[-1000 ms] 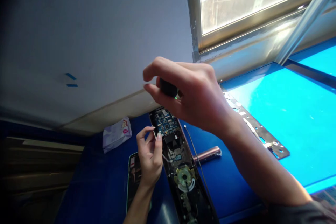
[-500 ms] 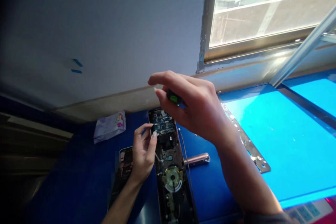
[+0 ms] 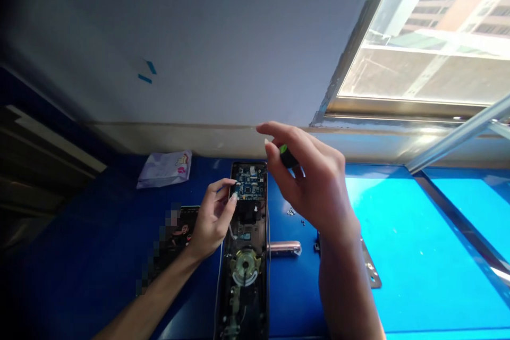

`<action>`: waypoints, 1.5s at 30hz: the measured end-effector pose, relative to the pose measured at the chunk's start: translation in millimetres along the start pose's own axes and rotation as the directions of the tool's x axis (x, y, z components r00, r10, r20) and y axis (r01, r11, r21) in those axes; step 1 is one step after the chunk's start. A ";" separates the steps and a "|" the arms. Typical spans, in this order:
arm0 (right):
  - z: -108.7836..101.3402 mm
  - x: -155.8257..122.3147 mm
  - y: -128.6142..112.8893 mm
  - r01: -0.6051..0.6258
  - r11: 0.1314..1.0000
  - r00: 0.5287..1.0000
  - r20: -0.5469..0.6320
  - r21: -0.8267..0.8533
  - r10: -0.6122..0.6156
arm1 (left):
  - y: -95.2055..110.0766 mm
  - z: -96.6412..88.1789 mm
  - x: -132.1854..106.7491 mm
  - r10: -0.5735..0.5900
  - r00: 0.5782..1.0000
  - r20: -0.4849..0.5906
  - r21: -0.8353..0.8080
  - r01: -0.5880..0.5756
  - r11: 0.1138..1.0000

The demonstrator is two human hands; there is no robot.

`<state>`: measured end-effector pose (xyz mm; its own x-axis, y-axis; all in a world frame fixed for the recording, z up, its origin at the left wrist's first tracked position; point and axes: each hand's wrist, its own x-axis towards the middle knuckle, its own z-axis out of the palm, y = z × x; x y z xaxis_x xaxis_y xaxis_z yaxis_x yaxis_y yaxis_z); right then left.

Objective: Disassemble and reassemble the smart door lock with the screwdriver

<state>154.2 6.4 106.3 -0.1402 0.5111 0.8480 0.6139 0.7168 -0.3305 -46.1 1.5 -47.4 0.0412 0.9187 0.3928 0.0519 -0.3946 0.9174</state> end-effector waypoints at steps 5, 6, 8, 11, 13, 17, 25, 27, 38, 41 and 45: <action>-1.7 1.5 -2.2 0.007 0.998 0.993 0.121 0.064 -0.015 | -1.0 -0.9 0.0 -0.008 1.000 0.019 0.003 0.008 1.000; -0.9 2.1 -1.1 0.024 0.998 0.996 0.082 0.055 -0.029 | -1.0 -1.3 0.4 -0.013 1.000 0.019 -0.005 0.013 1.000; 1.0 2.6 1.5 0.033 0.999 0.999 0.013 -0.004 -0.033 | -0.2 -1.9 2.6 -0.024 1.000 0.016 -0.032 0.025 0.999; 2.9 1.6 3.7 0.022 0.995 0.999 -0.033 -0.102 -0.025 | 2.3 -1.3 10.4 -0.061 0.998 0.023 -0.101 0.063 0.993; 3.9 0.3 2.8 0.034 0.993 0.999 -0.029 -0.117 -0.037 | 4.7 0.4 18.5 -0.088 0.996 0.029 -0.122 0.091 0.988; 11.8 -1.7 -0.8 0.050 0.990 0.997 -0.056 -0.129 -0.058 | 9.6 6.4 35.6 -0.115 0.993 -0.031 0.030 0.116 0.993; 33.2 -1.4 -1.1 0.023 0.998 0.984 -0.175 -0.063 -0.034 | 13.4 12.5 40.9 -0.071 0.996 -0.057 0.115 0.077 0.990; 30.9 -1.9 -1.8 0.012 1.000 0.996 -0.083 -0.021 -0.014 | 11.8 12.3 39.8 -0.067 0.996 -0.054 0.105 0.073 0.992; 23.8 -0.5 -0.9 -0.023 0.999 0.991 -0.134 -0.041 0.018 | 10.5 18.0 37.3 -0.085 0.995 -0.042 0.083 0.088 0.993; 21.9 -0.4 -0.7 -0.027 0.998 0.991 -0.133 -0.049 0.020 | 10.8 20.2 37.4 -0.086 0.995 -0.042 0.076 0.089 0.993; 10.7 -0.9 -3.4 -0.043 0.998 0.998 0.041 0.041 0.041 | 9.6 18.5 37.0 -0.086 0.995 -0.042 0.076 0.089 0.993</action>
<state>143.9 8.6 102.2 -0.1464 0.5595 0.8158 0.5872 0.7128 -0.3835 -25.6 31.4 -25.2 -0.0056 0.9491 0.3151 0.1312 -0.3117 0.9411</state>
